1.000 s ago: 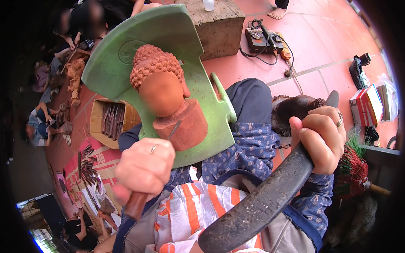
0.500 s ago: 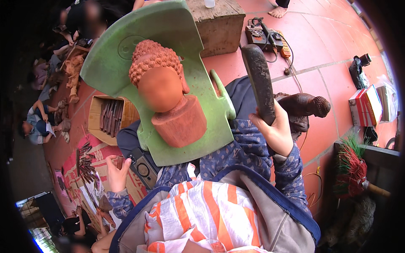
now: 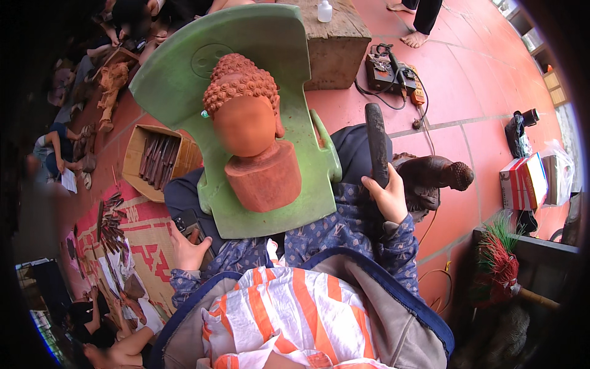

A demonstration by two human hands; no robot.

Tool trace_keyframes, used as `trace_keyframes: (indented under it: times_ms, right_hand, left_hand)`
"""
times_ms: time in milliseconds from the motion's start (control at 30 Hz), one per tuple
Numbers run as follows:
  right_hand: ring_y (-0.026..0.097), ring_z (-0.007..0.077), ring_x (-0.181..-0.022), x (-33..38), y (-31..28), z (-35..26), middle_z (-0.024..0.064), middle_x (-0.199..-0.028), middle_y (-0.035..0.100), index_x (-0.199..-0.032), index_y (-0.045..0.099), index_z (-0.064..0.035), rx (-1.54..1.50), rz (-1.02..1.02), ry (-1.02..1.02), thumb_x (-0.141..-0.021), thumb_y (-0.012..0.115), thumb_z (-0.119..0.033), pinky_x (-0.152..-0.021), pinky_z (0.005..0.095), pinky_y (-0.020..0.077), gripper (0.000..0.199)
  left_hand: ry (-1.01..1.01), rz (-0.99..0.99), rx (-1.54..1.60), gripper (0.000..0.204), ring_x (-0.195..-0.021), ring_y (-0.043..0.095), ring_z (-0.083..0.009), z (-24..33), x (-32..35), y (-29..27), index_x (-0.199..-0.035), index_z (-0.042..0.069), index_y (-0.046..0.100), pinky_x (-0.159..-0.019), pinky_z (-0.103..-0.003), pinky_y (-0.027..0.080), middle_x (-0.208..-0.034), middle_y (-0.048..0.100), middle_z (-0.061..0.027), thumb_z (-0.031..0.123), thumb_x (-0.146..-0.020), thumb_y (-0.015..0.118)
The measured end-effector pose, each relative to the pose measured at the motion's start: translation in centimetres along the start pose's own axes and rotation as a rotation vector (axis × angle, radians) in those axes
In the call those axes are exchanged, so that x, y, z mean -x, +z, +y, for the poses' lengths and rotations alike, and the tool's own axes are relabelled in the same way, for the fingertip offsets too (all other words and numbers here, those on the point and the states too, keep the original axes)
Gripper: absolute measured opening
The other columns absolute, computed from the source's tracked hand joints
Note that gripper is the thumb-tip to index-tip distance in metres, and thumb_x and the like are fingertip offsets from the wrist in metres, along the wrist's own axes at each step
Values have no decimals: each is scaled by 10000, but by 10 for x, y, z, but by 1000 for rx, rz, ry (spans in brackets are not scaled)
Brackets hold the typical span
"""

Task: The person carves a wooden Buddha head sculpture using a chisel and mallet. They refine the facial features, including the forehead and nose, and occasionally apply liquid from a squeeze bottle to the surface.

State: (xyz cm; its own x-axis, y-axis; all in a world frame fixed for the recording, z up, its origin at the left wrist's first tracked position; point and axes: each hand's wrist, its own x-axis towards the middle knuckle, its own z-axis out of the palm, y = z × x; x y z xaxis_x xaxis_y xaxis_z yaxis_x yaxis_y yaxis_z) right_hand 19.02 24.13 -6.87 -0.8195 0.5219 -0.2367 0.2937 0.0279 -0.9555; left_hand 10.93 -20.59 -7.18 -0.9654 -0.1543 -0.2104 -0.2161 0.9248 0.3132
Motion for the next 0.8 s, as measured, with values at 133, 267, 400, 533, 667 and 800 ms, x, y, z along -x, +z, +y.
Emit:
trace_keyframes:
  times_ms: [133,267,400,533,667,800]
  right_hand:
    - [478,61,-492,-4,-3,7,-20,-625,514,-914,533,-27,-18,0,45,-800,688,-91,-458,211,375,202]
    - [479,70,-484,-12,3,10,-14,-615,516,-928,534,-12,-30,-50,68,-804,684,-98,-462,216,382,213]
    - [490,81,-523,-10,2,12,3,-664,526,-925,539,-21,-9,-49,67,-818,669,-104,-474,226,386,188]
    - [478,96,-520,-9,-2,17,4,-656,511,-923,544,-23,64,-51,94,-840,648,-129,-485,230,386,169]
    - [471,98,-532,-17,-6,21,8,-649,504,-923,549,-20,129,-72,115,-846,639,-138,-497,226,380,167]
    - [467,96,-533,-22,-11,23,6,-650,500,-921,550,-22,158,-60,140,-842,639,-134,-493,224,380,163]
  left_hand:
    - [-102,-8,395,1054,-1227,446,-366,-46,-21,-15,-1427,-52,164,-1027,-379,366,-1351,390,-273,242,-634,793]
    - [-326,94,268,1141,-1275,400,-364,-128,-34,-15,-1415,-101,143,-1053,-382,339,-1373,372,-293,322,-589,806]
    - [-449,-73,-37,1154,-1278,391,-386,-163,-39,18,-1417,-93,120,-1060,-384,348,-1380,352,-313,301,-580,810]
    - [-454,-175,-25,1149,-1178,485,-417,-201,-35,78,-1427,10,110,-984,-441,431,-1334,402,-266,284,-579,834]
    - [-584,-146,-23,1027,-1146,506,-435,-210,-17,119,-1388,41,180,-950,-500,443,-1365,348,-246,289,-637,835]
    - [-603,-149,68,1051,-1160,497,-428,-208,-18,129,-1400,42,178,-962,-486,438,-1343,370,-228,284,-624,844]
